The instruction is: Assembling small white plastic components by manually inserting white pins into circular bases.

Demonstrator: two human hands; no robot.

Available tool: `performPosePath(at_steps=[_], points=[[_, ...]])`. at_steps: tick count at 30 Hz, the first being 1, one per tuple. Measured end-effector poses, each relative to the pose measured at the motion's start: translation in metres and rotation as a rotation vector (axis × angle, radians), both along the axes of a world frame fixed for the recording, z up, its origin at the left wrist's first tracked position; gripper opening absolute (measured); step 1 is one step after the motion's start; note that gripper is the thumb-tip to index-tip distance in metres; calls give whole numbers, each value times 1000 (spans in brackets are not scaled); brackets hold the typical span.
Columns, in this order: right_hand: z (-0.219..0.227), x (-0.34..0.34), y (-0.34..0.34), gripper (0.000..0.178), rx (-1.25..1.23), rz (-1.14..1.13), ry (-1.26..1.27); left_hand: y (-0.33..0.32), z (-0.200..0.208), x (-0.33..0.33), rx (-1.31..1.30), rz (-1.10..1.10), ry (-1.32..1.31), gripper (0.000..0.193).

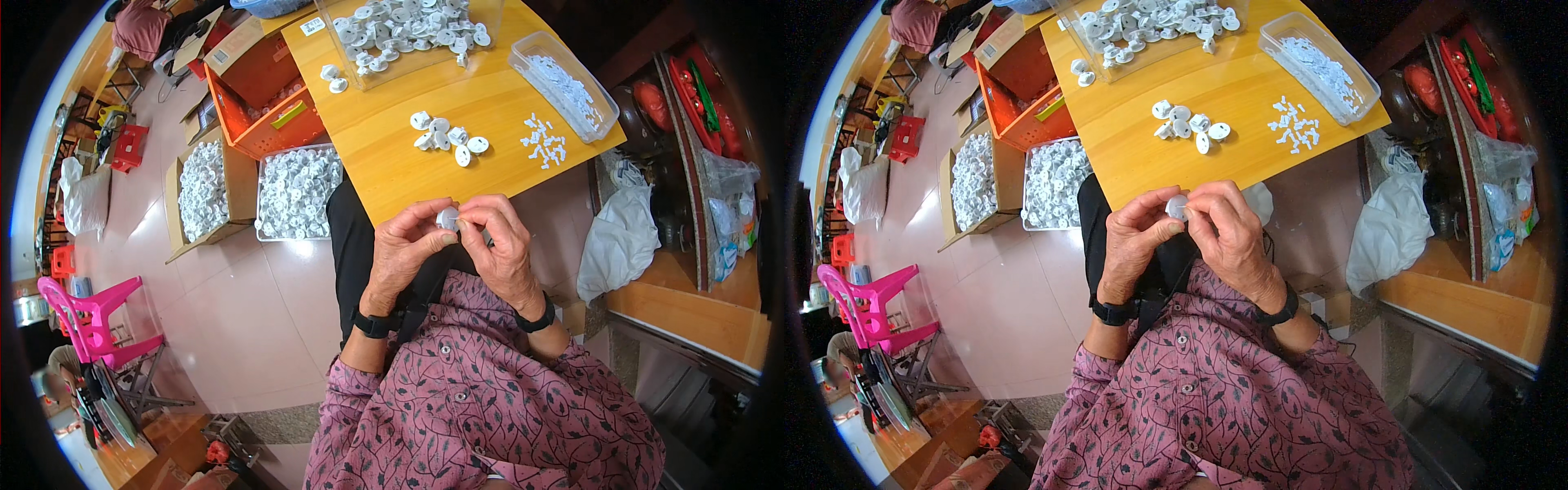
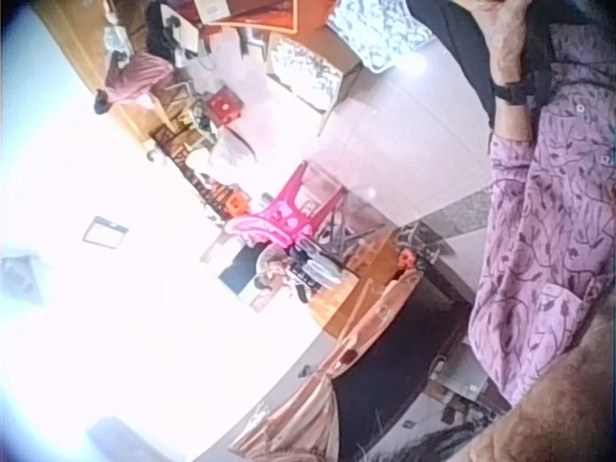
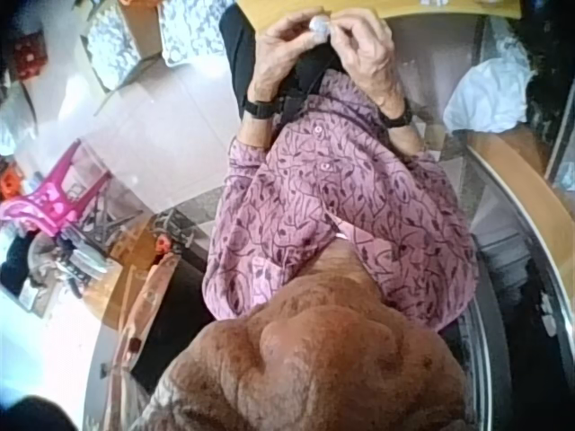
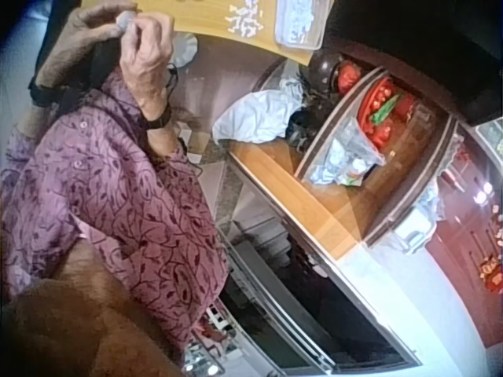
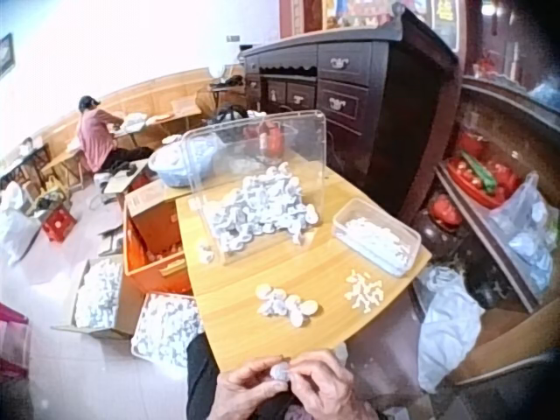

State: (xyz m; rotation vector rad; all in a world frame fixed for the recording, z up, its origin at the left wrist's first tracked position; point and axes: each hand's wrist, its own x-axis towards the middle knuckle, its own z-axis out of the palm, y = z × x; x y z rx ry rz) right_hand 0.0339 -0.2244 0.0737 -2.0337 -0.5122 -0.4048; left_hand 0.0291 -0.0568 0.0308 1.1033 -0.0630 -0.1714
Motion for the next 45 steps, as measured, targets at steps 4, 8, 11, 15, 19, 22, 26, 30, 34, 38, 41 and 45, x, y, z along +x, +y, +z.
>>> performPosePath(at_steps=[4, 8, 11, 15, 19, 22, 26, 30, 34, 38, 41, 45], points=[[1, -2, 2, 14, 13, 23, 21, 4, 0, 1, 34, -24, -47, 42], [-1, -1, 4, 14, 1, 12, 19, 6, 3, 0, 71, -33, -39, 42], [-1, -2, 6, 14, -10, 5, 19, 6, 5, 0, 62, -23, -42, 41], [-1, -2, 9, 14, -15, -2, 3, 8, 7, -1, 51, -16, -43, 40], [2, -4, 13, 12, -46, -21, 30, 12, 4, -3, 65, -15, -56, 39], [1, -3, 16, 10, -56, -6, 38, 16, 4, -3, 93, -13, -81, 38], [2, -4, 23, 9, -37, 43, 62, 23, 1, -6, 80, 11, -110, 38], [3, -4, 29, 8, 54, 47, 103, 26, 1, -8, 48, 29, -77, 37], [3, -4, 32, 9, 9, 68, 84, 30, -1, -13, -36, 32, -31, 35], [8, -5, 39, 9, -50, 86, 53, 36, 1, -16, -67, 46, -19, 35], [6, -6, 47, 10, -88, 76, 31, 43, 0, -18, -10, 42, -35, 35], [10, -7, 57, 10, -99, 119, -8, 50, 0, -21, -6, 84, -45, 35]])
